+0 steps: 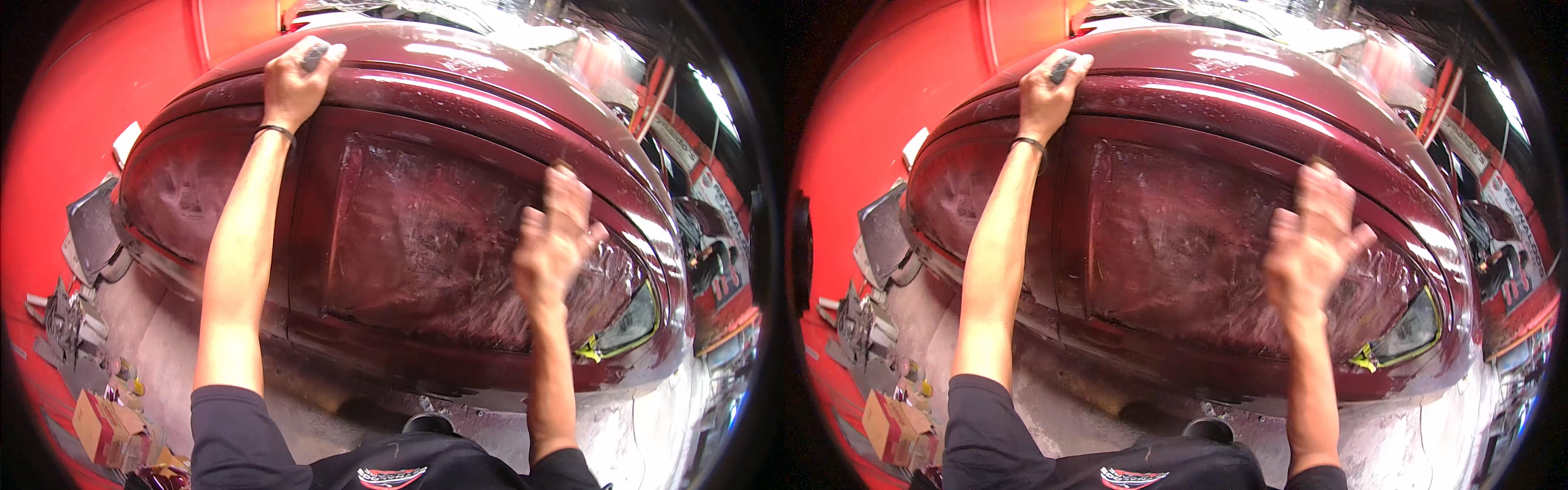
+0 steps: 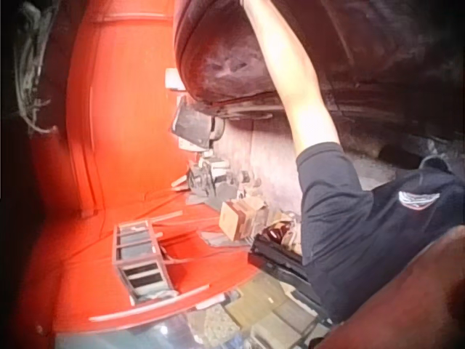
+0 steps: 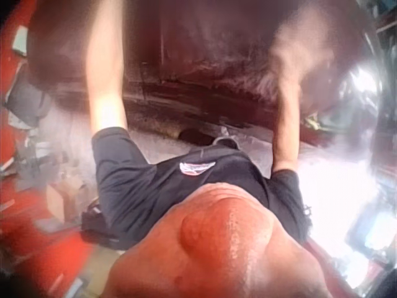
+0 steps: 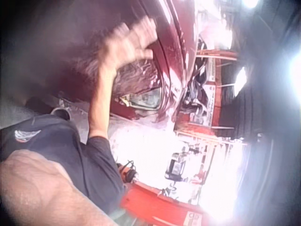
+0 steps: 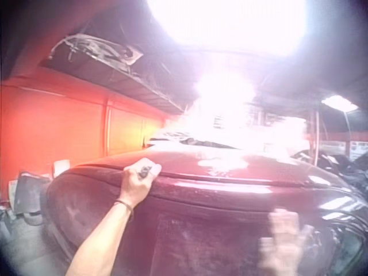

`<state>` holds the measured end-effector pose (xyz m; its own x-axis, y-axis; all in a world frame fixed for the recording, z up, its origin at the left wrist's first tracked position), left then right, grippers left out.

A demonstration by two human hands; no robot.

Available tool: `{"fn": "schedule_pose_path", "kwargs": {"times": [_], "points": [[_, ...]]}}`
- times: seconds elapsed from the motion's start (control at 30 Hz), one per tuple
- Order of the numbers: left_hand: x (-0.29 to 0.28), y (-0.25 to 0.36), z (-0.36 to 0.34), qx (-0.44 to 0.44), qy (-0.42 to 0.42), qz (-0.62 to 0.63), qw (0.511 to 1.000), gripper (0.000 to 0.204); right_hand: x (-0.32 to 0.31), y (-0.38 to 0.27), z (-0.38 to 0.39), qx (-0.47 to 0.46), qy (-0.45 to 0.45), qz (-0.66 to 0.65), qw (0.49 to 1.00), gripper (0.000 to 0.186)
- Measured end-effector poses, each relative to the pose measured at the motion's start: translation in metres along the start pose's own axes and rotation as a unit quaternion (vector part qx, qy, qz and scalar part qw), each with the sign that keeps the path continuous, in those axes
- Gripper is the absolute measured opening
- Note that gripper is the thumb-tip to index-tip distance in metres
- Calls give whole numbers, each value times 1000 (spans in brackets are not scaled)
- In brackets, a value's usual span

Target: The person sits on the floor and uses a sanding block to wet-sand the rear quarter panel of a maroon car. They repeatedly dip the sanding block into a bucket of water and rub the surface in circular and linear motions.

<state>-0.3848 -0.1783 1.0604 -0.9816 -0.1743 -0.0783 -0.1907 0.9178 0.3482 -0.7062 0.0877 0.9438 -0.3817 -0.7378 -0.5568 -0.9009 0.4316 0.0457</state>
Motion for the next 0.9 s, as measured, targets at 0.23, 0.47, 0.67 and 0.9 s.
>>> {"fn": "schedule_pose_path", "kwargs": {"times": [0.23, 0.47, 0.67, 0.9], "points": [[33, -9, 10, -31, -44, -24, 998, 32, 22, -205, -29, -169, 102, -218, 956, 59], [3, -64, -19, -78, -83, -6, 994, 42, 7, 9, 5, -65, 136, -72, 986, 62], [87, 8, -25, -84, -48, -70, 993, 48, -12, 283, 80, 217, 16, 50, 975, 59], [355, 242, 57, 36, -211, 26, 977, 34, 19, 457, 180, 333, -33, 20, 942, 62]]}}
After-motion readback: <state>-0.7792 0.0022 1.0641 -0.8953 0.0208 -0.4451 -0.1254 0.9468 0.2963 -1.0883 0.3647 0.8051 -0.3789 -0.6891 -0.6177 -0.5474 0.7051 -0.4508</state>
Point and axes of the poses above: each hand's wrist, its own z-axis away from the middle knuckle, its own x-axis out of the palm, y = z × x, the point moved 8 cm from there along -z, towards the middle knuckle, and after that the axes turned 14 degrees about z, right-handed, at the moved point
